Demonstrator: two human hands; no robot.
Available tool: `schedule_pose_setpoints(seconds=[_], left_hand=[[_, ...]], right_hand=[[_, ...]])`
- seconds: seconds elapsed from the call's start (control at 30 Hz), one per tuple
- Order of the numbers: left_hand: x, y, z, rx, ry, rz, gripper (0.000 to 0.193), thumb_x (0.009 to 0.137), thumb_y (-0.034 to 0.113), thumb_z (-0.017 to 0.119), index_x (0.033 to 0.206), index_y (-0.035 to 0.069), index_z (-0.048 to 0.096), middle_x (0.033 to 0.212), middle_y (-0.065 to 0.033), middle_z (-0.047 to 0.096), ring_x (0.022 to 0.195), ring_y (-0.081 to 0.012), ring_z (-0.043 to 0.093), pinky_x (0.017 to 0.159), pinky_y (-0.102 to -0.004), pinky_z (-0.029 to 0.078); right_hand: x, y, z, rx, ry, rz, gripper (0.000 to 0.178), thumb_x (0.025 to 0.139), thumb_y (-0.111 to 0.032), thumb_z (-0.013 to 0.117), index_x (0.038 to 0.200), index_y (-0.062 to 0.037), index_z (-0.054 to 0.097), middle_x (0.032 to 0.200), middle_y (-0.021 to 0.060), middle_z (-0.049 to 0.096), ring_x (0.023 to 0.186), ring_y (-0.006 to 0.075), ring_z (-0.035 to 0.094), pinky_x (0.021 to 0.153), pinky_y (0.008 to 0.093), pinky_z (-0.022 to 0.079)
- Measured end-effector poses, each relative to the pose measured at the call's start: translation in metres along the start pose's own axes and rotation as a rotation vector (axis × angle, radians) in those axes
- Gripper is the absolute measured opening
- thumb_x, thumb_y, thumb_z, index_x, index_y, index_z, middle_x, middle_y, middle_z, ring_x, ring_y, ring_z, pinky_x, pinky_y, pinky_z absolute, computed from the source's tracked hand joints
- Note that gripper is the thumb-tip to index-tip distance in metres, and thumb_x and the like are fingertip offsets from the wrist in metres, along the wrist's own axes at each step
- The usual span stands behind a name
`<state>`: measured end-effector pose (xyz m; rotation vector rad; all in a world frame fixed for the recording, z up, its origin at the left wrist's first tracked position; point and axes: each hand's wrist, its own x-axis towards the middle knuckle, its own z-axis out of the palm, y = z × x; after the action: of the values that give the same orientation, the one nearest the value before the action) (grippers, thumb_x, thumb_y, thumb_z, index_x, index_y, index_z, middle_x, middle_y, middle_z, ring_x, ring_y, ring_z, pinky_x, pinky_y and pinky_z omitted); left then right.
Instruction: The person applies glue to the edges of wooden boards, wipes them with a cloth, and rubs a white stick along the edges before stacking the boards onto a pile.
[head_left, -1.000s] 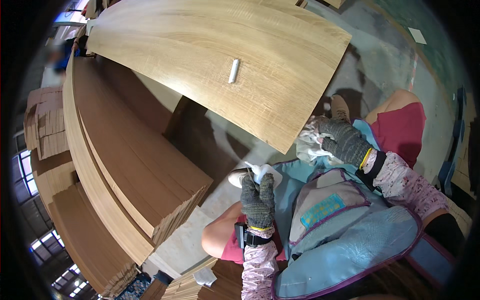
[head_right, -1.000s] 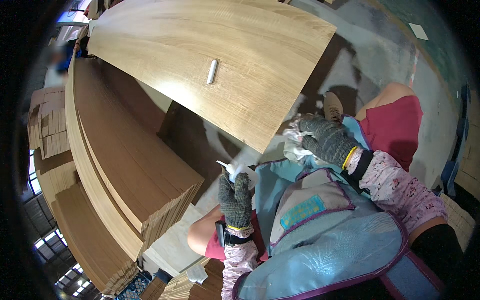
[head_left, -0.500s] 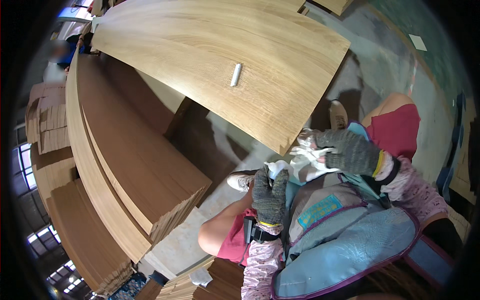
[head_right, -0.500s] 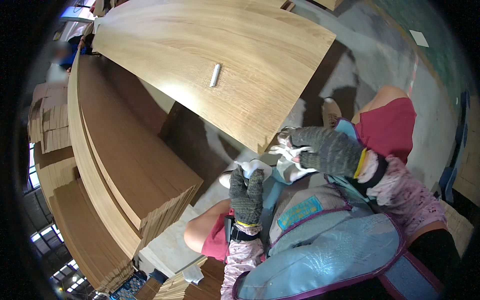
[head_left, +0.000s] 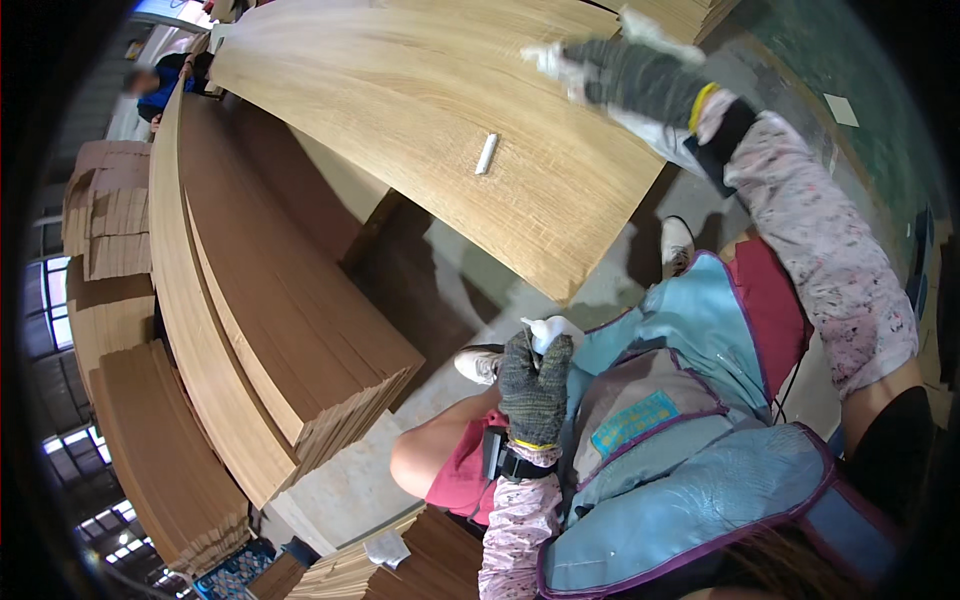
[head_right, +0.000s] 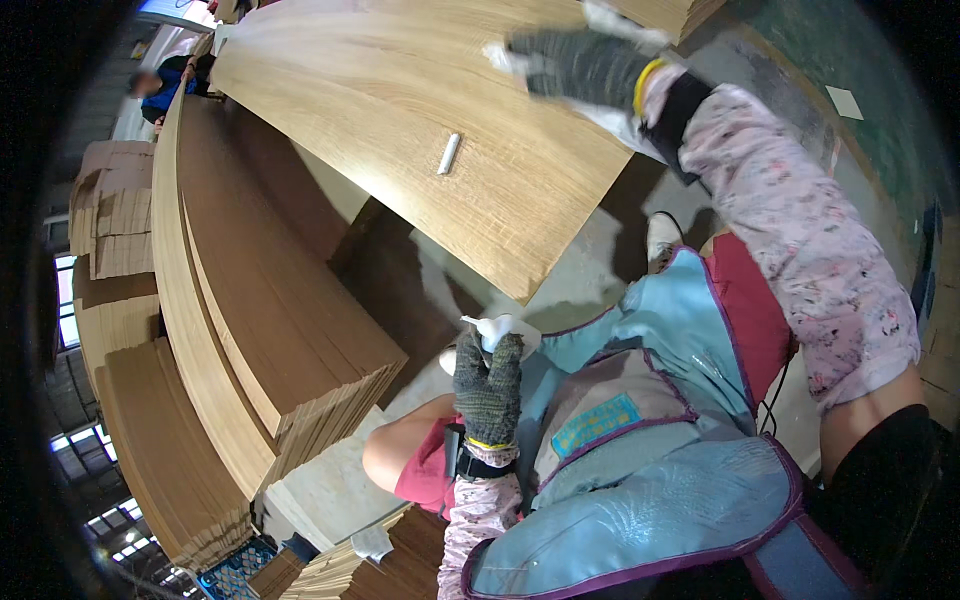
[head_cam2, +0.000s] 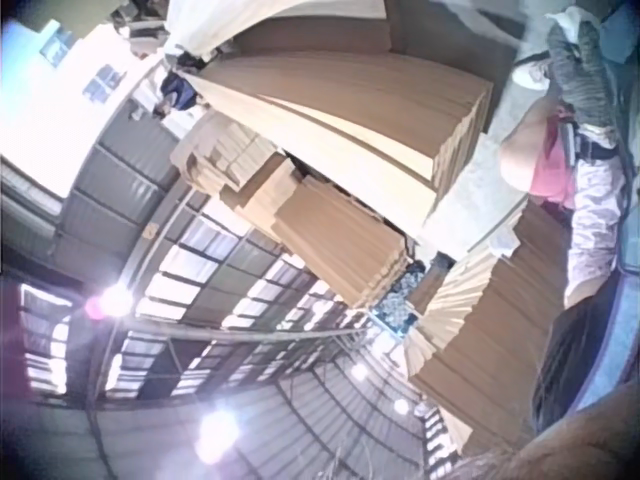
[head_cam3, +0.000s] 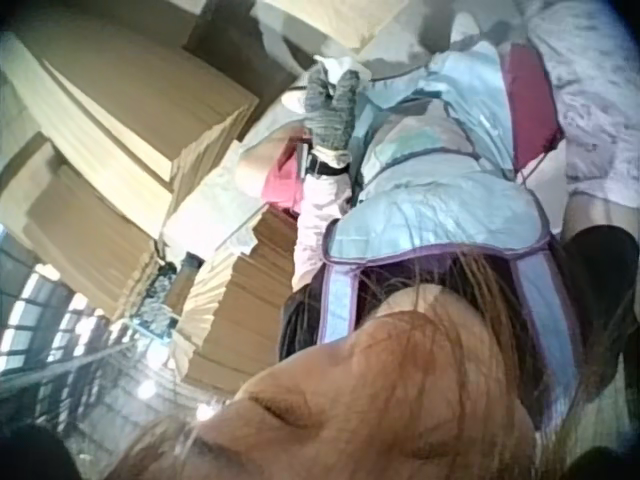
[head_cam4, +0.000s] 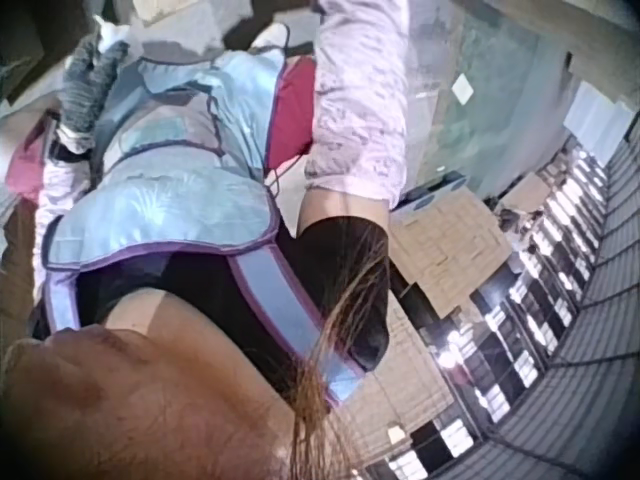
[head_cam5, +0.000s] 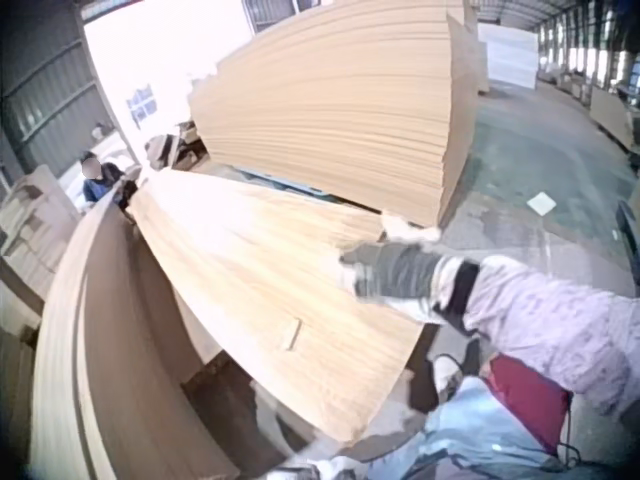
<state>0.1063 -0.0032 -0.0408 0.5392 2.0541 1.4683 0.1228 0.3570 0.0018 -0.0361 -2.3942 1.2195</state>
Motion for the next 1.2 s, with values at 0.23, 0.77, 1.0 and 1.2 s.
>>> schedule_pose_setpoints(seconds=[0.23,0.77,1.0,1.2], left_hand=[[-0.004,-0.004,0.003,-0.039,0.010,-0.126,0.023,0.084,0.012,0.064,0.102,-0.001,0.058,0.090,-0.0112,0.063,0.081,-0.0191,0.060,0.073,-0.0302,0.048],[-0.001,0.002,0.020,-0.035,-0.038,-0.041,0.024,0.087,0.009,0.061,0.107,-0.001,0.053,0.092,-0.0095,0.060,0.085,-0.0163,0.058,0.075,-0.0289,0.048],[0.000,0.004,0.031,-0.312,0.124,-0.135,0.024,0.088,0.017,0.062,0.103,0.000,0.053,0.091,-0.0091,0.060,0.080,-0.0153,0.057,0.067,-0.0280,0.047],[-0.004,0.022,0.030,-0.490,0.136,-0.039,0.020,0.094,0.017,0.052,0.107,0.003,0.049,0.091,-0.0069,0.055,0.080,-0.0146,0.055,0.070,-0.0299,0.048]], right_hand=[[-0.052,-0.017,0.052,-0.777,0.127,0.113,0.050,0.076,-0.031,0.069,0.118,-0.0074,0.055,0.128,0.0161,0.049,0.116,0.0317,0.048,0.102,0.0405,0.034],[-0.147,-0.125,0.125,0.034,-0.096,0.417,0.032,0.076,-0.020,0.071,0.102,-0.0047,0.060,0.091,0.0114,0.060,0.086,0.0274,0.059,0.074,0.0376,0.048],[-0.161,-0.108,0.169,0.385,-0.076,0.501,0.038,0.078,-0.024,0.068,0.105,0.0001,0.055,0.090,0.0167,0.061,0.086,0.0293,0.060,0.075,0.0398,0.048],[-0.139,-0.133,0.164,0.368,-0.115,0.622,0.034,0.077,-0.016,0.067,0.106,-0.0015,0.055,0.098,0.0168,0.064,0.093,0.0281,0.062,0.083,0.0390,0.047]])
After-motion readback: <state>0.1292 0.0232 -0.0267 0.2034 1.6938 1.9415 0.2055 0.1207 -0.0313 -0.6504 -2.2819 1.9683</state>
